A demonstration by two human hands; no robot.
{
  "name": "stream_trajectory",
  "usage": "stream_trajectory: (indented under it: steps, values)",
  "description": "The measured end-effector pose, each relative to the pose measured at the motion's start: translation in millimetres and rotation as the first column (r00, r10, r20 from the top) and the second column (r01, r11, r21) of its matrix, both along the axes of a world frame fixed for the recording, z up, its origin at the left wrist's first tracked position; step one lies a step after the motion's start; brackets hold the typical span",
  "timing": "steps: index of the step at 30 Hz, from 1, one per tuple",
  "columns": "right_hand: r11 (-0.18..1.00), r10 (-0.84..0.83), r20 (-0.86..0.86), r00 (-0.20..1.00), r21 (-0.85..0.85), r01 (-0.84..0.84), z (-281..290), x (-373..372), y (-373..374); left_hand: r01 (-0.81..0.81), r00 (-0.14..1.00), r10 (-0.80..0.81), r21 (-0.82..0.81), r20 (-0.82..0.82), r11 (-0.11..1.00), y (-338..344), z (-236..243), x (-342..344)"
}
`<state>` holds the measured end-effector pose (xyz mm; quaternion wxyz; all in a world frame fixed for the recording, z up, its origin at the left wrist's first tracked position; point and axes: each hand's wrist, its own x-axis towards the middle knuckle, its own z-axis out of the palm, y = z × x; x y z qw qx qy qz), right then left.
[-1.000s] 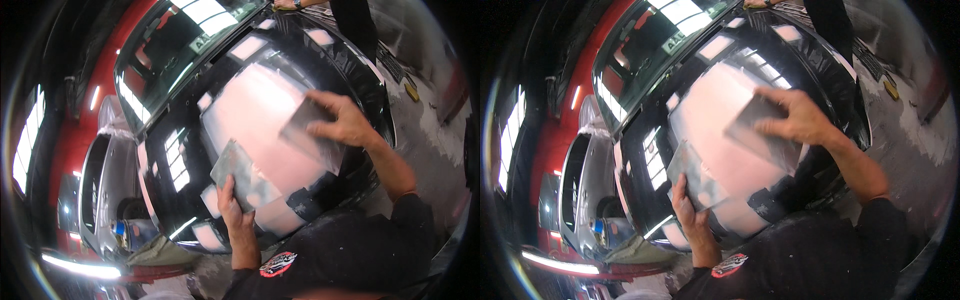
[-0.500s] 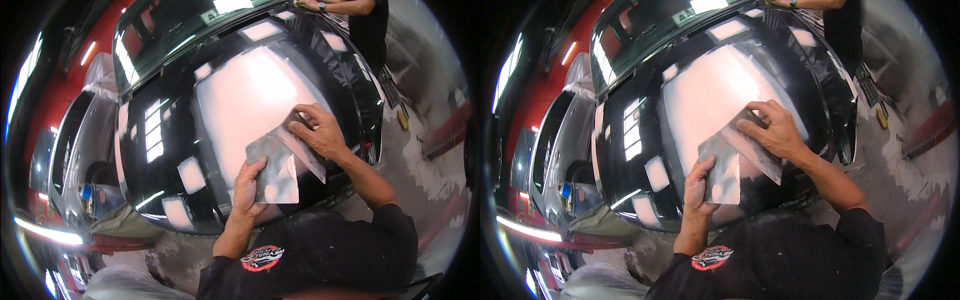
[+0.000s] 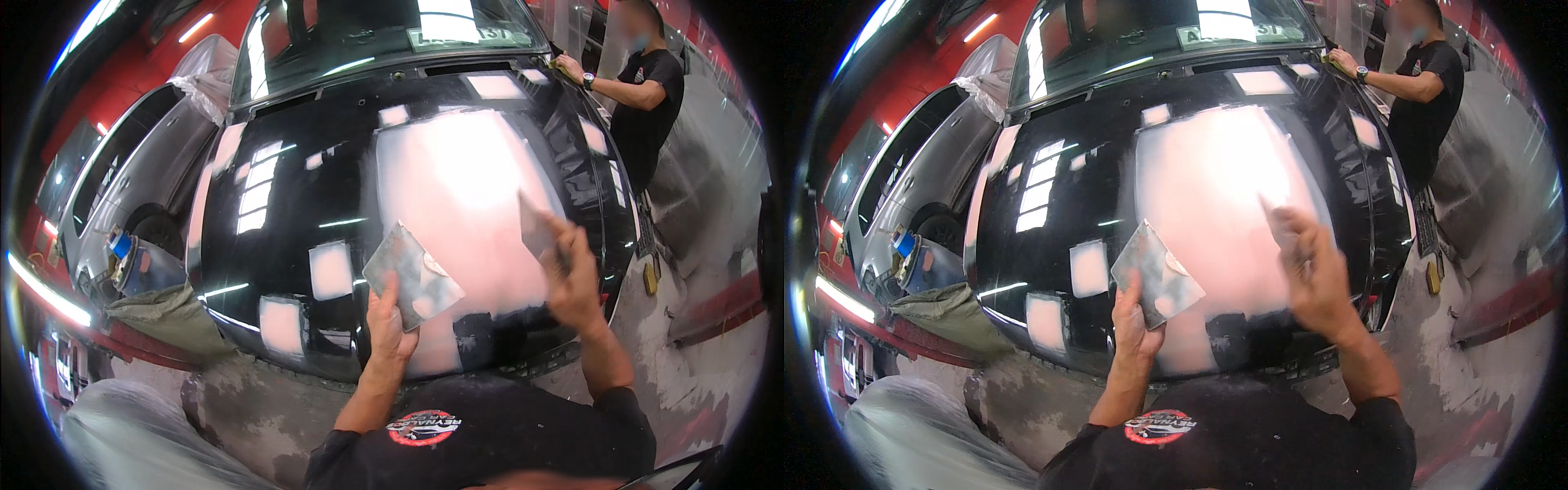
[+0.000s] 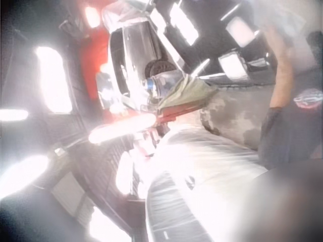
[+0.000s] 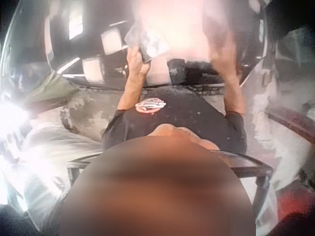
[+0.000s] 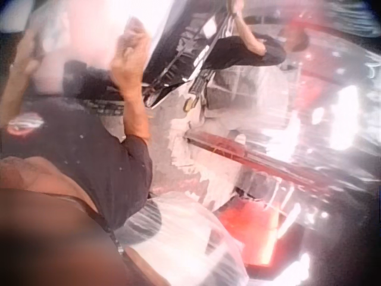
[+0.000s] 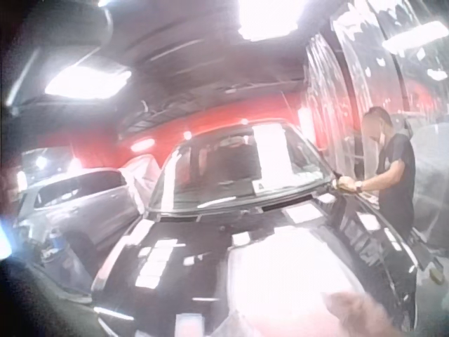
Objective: The person sands the hood of a black car using a sanding block. They move the block across the surface in various directions, occasionally pausing to wipe the area with their hand. Another person is visible in the background working on a different part of the vehicle.
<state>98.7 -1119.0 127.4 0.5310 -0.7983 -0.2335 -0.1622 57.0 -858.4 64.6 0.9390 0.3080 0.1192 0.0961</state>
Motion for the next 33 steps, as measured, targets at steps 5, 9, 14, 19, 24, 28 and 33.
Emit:
stream_trajectory:
  steps: [5,9,14,19,24,28,33]
  values:
    - [0.727,0.644,0.419,0.64,-0.596,-0.341,-11,-16,27,0.1,0.993,-0.099,0.013,-0.071,0.995,-13,1,-3]
    - [0.717,0.637,0.454,0.623,-0.646,-0.263,-6,-9,13,0.123,0.992,-0.119,0.085,-0.044,0.989,-3,20,-12]
    - [0.609,0.496,0.419,0.761,-0.792,0.04,9,10,-12,0.086,0.97,-0.092,0.037,0.223,0.996,21,33,-14]
    - [0.868,0.239,0.508,0.827,-0.494,0.053,13,18,5,-0.142,0.989,0.08,0.645,0.125,0.751,6,17,-7]
    - [0.884,0.275,0.511,0.815,-0.467,-0.006,-8,20,46,-0.075,0.99,-0.086,0.934,0.112,0.349,7,2,-26]
    - [0.848,0.464,0.411,0.785,-0.461,-0.26,-25,3,65,-0.548,0.826,0.11,0.833,0.553,-0.075,10,-2,-24]
    - [0.748,0.545,0.324,0.773,-0.605,-0.273,-20,-11,57,-0.588,0.788,0.528,0.641,0.316,0.494,1,9,-8]
